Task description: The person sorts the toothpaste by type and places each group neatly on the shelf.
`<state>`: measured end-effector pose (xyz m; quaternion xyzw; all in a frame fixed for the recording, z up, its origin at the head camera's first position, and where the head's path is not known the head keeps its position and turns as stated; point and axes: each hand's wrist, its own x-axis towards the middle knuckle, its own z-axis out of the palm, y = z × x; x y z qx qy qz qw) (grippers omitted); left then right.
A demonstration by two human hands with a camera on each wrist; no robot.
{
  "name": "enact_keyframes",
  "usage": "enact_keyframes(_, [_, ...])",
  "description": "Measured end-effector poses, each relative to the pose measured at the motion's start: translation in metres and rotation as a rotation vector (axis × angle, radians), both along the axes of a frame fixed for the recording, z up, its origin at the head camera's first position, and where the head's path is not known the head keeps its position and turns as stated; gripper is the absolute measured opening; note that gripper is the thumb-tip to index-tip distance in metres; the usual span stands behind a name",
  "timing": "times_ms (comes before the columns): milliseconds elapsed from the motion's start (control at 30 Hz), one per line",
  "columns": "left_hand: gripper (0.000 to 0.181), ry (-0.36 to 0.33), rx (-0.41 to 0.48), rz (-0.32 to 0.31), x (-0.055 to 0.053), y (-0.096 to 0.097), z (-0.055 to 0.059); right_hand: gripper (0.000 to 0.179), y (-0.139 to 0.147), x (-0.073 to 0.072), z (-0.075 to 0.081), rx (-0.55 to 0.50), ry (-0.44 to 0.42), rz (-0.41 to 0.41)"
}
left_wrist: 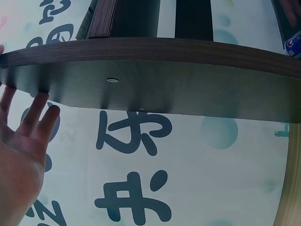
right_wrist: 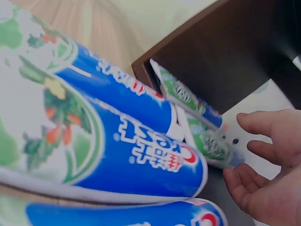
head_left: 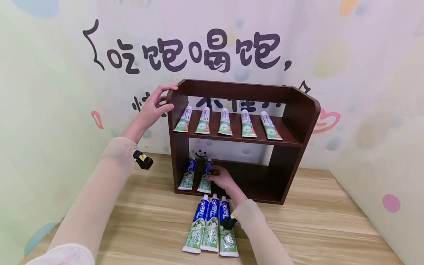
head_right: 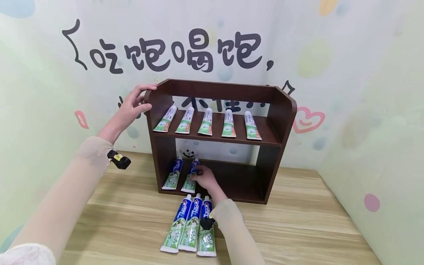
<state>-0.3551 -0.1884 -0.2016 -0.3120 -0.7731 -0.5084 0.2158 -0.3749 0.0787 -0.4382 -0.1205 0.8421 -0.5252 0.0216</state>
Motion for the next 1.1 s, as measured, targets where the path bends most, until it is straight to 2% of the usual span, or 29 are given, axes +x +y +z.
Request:
enact_keyframes(67, [0.049,0.013,0.004,0.001,-0.008,-0.002,-0.003,0.052,0.002,0.003,0.005,0.012,0.018,0.002])
enact_keyframes(200, [0.049,0.032,0.003,0.009,-0.013,-0.006,-0.007,0.052,0.004,0.012,0.013,0.029,0.041,0.011])
enact_keyframes(333, [0.049,0.046,0.005,0.002,-0.013,-0.006,-0.007,0.053,0.006,0.019,0.018,0.026,0.070,0.024])
enact_keyframes(400, [0.049,0.038,-0.002,0.004,-0.005,-0.003,-0.004,0.053,0.008,0.023,0.021,0.023,0.087,0.025])
enact_keyframes(433, [0.049,0.038,-0.005,0.005,-0.005,-0.003,-0.003,0.054,0.009,0.026,0.022,0.021,0.096,0.023])
enact_keyframes(567, [0.049,0.038,-0.010,0.005,-0.006,-0.002,-0.003,0.054,0.012,0.036,0.027,0.032,0.124,0.003])
enact_keyframes(633, [0.049,0.044,-0.004,0.004,-0.014,-0.004,-0.006,0.053,0.014,0.041,0.029,0.029,0.133,-0.001])
enact_keyframes(1100, [0.049,0.026,-0.005,0.024,-0.011,-0.003,-0.005,0.054,0.030,0.074,0.032,0.019,0.166,-0.024])
